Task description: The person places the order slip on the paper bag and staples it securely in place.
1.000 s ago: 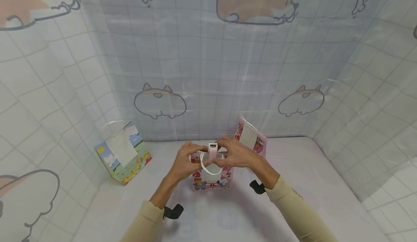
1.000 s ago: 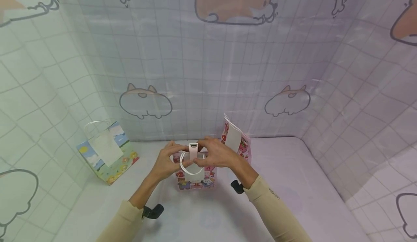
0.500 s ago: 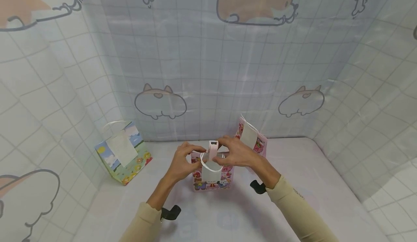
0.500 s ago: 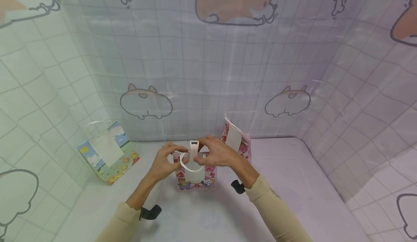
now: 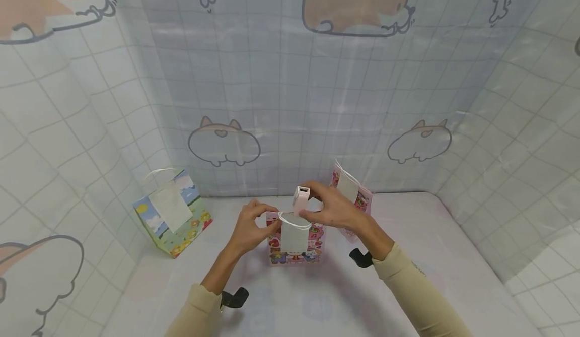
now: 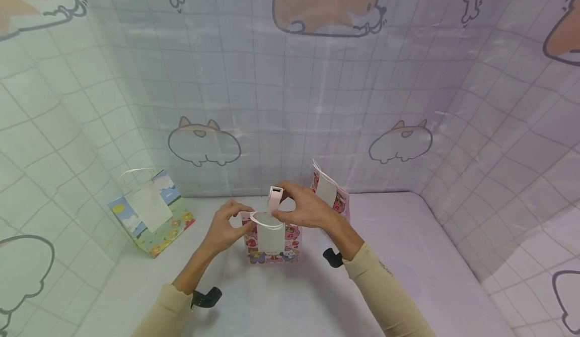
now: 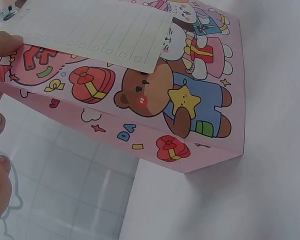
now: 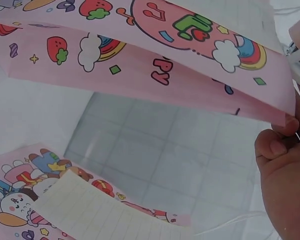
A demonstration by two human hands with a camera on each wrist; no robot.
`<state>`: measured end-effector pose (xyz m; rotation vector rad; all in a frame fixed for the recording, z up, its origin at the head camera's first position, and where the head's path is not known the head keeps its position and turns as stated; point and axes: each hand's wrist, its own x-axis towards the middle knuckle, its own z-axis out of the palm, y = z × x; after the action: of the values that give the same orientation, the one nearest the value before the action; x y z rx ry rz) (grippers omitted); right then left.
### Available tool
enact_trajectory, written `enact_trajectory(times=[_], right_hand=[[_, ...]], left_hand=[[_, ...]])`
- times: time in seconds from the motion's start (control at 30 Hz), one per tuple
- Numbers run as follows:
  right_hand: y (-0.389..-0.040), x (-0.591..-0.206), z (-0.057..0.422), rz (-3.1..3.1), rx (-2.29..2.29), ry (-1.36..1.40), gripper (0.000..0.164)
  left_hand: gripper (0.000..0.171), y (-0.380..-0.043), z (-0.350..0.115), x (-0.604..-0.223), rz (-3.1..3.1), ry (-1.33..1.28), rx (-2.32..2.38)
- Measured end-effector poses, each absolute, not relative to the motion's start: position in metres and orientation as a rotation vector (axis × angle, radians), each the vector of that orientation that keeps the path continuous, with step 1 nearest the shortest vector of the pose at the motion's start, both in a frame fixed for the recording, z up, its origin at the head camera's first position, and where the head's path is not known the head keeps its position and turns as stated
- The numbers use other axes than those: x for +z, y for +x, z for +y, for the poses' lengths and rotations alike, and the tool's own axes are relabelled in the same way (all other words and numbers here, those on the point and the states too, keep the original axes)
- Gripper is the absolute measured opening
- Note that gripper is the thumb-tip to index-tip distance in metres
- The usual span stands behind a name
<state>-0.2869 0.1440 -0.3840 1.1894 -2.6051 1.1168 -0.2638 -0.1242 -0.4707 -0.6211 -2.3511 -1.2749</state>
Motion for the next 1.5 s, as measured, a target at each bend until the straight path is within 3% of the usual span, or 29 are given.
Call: enact_trajectory(times=[0.53, 0.8, 1.5], right_hand=[[-0.286, -0.379, 0.162, -2.576, 1.159, 1.044, 0.054], [-0.286, -0.384, 0.169, -2.589, 1.134, 1.033, 0.052], [-0.277, -0.434, 0.181, -2.773, 1.246, 1.033, 0.044]], left_hand=[[0.023, -0.273, -0.148, -0.474, -2.228, -0.651, -1.261], [0.026, -0.28, -0.165, -0.479, -2.241, -0.524, -1.255], [0.023, -0.292, -0.202, -0.477, -2.165, -0.367, -1.248]])
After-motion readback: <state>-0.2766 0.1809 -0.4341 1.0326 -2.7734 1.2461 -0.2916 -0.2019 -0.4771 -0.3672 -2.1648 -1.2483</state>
